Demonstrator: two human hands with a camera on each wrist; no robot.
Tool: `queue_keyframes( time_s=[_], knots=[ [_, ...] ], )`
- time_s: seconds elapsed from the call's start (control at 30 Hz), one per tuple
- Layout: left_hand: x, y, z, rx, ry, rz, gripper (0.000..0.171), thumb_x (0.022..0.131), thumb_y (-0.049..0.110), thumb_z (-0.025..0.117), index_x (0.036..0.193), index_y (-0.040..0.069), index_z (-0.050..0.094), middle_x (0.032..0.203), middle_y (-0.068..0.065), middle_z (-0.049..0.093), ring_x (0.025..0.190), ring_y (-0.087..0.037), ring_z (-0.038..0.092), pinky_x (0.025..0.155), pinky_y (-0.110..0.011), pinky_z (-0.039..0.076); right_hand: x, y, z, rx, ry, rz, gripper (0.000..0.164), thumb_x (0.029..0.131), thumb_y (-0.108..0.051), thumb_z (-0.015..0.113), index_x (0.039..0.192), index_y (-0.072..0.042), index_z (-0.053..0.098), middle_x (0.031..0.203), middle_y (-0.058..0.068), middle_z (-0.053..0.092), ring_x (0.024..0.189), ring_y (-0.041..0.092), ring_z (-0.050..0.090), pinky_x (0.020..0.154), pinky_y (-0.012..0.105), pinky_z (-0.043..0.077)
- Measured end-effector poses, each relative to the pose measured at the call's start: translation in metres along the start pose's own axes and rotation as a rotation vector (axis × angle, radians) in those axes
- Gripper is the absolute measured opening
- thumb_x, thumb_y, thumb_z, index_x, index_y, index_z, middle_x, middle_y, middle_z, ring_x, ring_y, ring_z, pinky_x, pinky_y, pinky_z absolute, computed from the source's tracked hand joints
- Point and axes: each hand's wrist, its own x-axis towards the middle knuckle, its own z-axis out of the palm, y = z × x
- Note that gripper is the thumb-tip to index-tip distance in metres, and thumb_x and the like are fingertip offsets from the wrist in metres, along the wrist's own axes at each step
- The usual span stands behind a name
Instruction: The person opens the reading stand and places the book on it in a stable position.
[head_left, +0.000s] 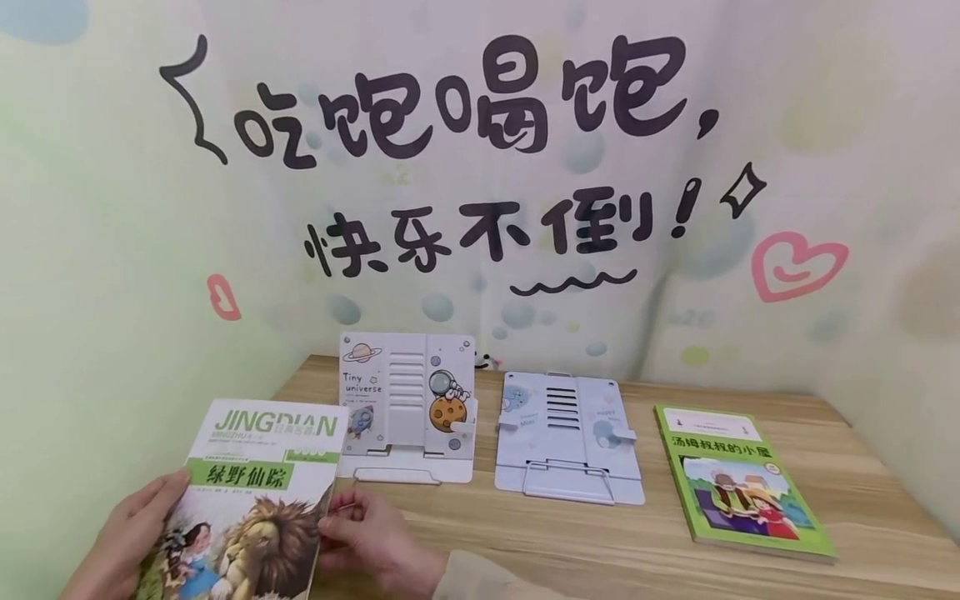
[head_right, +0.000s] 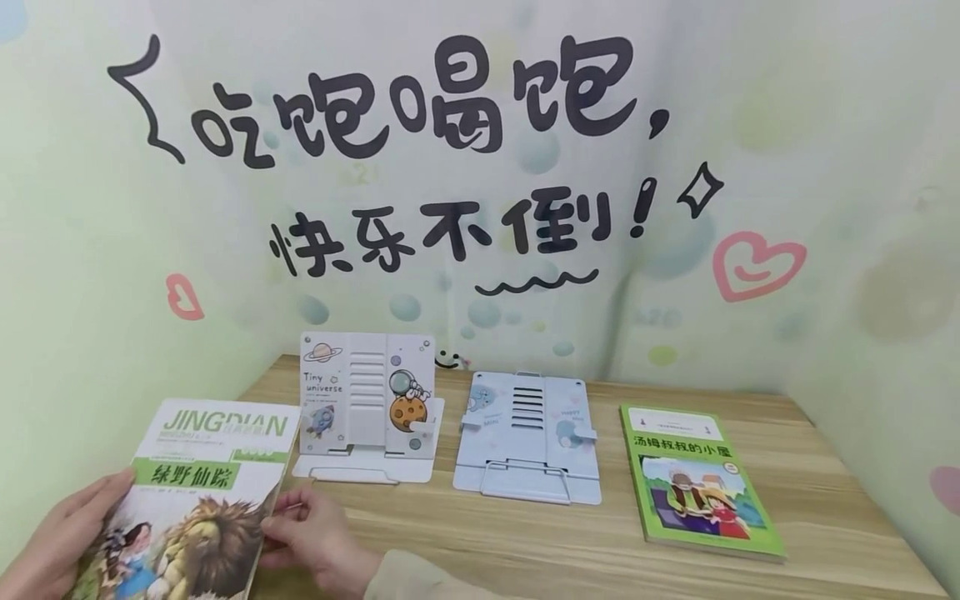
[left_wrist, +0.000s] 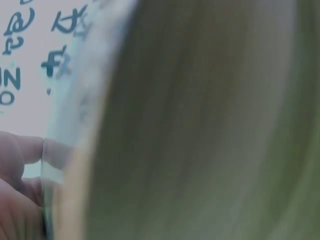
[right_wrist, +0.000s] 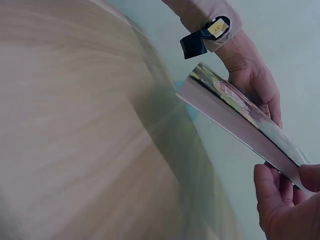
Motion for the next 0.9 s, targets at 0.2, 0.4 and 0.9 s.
queue_keyframes(
  time_s=[0.2,0.4,0.9],
  knots=[
    [0.007,0.028,0.019,0.06,0.002,0.17,0.069,0.1,0.042,0.034,0.142,-0.01,0.02,0.1,0.015,0.059,0.081,0.01,0.052,0.072,-0.023,0.05,0.009,-0.034,-0.029,-0.08,0.03,-0.11,0.024,0.084,0.008,0.058,0.107,0.003,0.055,0.086,0.006,0.06,0.069,0.013,0.062,0.066,0.038,0.058],
    [0.018,0.06,0.039,0.149,0.004,0.417,0.063,0.101,0.031,0.04,0.141,-0.014,0.023,0.126,-0.022,0.049,0.085,0.014,0.051,0.073,-0.017,0.051,0.023,-0.081,-0.06,-0.169,0.046,-0.178,0.027,0.086,0.007,0.057,0.114,0.007,0.054,0.087,0.007,0.06,0.071,0.013,0.063,0.07,0.038,0.057],
    [0.075,0.143,0.091,-0.111,0.113,0.646,0.052,0.091,0.013,0.061,0.135,-0.009,0.042,0.088,0.023,0.055,0.084,0.007,0.056,0.074,-0.012,0.051,0.056,-0.155,-0.116,-0.405,0.246,-0.374,0.025,0.091,0.005,0.052,0.115,0.007,0.055,0.09,0.008,0.055,0.075,0.012,0.055,0.073,0.036,0.057]
  ],
)
